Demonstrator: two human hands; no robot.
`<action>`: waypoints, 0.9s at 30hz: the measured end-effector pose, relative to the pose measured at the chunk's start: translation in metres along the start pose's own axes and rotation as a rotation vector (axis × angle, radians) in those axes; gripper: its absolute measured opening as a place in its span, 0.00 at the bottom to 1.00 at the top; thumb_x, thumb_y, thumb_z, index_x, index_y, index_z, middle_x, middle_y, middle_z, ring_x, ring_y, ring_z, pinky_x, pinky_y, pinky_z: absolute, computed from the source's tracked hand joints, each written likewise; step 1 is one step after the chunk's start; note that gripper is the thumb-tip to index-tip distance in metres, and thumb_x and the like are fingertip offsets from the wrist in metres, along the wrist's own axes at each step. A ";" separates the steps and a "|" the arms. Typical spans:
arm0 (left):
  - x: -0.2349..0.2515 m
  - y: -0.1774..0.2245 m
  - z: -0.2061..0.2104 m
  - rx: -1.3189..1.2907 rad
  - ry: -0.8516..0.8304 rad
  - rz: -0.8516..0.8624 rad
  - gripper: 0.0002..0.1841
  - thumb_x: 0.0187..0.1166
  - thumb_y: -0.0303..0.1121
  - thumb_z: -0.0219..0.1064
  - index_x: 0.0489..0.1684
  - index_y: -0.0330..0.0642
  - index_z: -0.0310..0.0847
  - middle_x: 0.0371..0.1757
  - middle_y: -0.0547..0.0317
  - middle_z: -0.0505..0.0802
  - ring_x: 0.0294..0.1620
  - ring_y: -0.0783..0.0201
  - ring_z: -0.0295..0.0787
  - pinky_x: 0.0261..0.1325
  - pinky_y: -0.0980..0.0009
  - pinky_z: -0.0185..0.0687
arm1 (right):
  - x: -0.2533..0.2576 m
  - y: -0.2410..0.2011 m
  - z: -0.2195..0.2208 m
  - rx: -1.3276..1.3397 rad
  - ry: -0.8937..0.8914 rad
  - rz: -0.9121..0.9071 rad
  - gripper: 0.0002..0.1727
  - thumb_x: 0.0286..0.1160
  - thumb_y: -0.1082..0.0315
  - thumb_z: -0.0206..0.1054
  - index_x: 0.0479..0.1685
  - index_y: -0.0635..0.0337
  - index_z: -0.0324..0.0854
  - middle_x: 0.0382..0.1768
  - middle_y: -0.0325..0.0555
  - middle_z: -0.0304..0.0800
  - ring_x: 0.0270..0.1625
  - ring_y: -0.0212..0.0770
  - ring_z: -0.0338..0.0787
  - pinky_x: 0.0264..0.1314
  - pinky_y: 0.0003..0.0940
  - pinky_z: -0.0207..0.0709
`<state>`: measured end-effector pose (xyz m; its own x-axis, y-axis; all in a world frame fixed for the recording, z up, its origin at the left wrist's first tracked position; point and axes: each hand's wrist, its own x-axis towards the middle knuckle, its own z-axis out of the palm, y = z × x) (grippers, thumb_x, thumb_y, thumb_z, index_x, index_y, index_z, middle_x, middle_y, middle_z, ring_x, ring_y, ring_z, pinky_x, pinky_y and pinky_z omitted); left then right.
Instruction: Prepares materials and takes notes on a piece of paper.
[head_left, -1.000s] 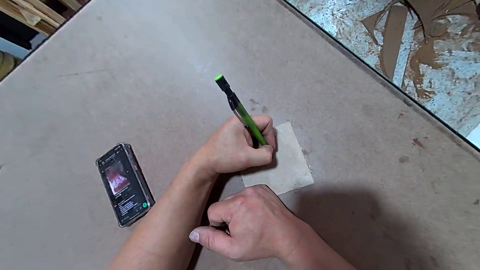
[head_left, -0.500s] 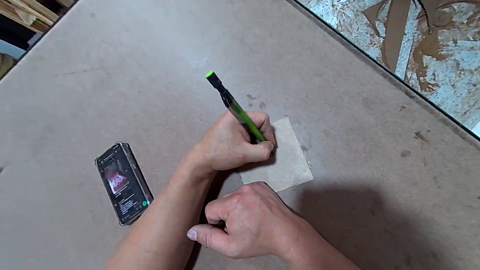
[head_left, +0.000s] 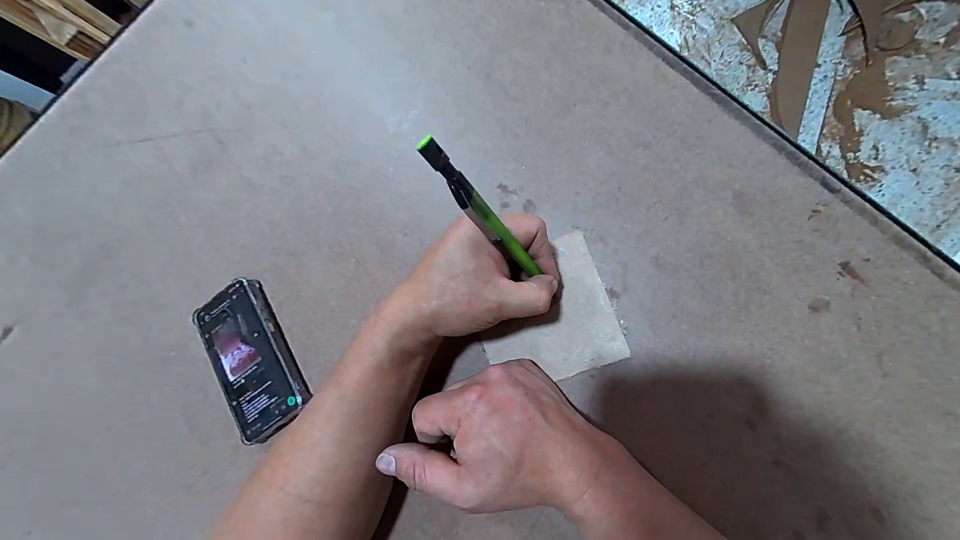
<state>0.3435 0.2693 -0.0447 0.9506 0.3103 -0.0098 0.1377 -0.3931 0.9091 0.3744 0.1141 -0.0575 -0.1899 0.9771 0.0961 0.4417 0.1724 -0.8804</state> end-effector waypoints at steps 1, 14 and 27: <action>0.000 0.000 0.001 0.012 0.004 -0.005 0.03 0.66 0.28 0.72 0.26 0.46 0.85 0.21 0.68 0.88 0.18 0.76 0.79 0.17 0.79 0.70 | 0.000 0.000 0.000 0.000 -0.004 0.003 0.27 0.85 0.41 0.59 0.18 0.46 0.79 0.13 0.29 0.74 0.20 0.29 0.77 0.21 0.34 0.65; 0.000 -0.001 0.002 -0.032 0.050 -0.015 0.02 0.69 0.29 0.74 0.29 0.44 0.87 0.22 0.66 0.89 0.19 0.75 0.81 0.19 0.78 0.74 | 0.000 0.002 0.001 -0.016 0.022 -0.009 0.26 0.84 0.41 0.61 0.18 0.46 0.80 0.13 0.29 0.74 0.19 0.29 0.78 0.20 0.33 0.66; -0.161 0.025 0.034 0.319 0.642 -0.688 0.26 0.82 0.56 0.67 0.13 0.50 0.79 0.11 0.66 0.79 0.11 0.68 0.74 0.16 0.63 0.72 | 0.001 0.013 -0.001 0.094 0.315 -0.151 0.18 0.81 0.53 0.66 0.23 0.49 0.87 0.21 0.27 0.85 0.23 0.24 0.83 0.24 0.28 0.79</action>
<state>0.2033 0.1804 -0.0341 0.3174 0.9311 -0.1799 0.7608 -0.1368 0.6344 0.3805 0.1174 -0.0686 0.0394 0.9343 0.3543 0.3443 0.3201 -0.8826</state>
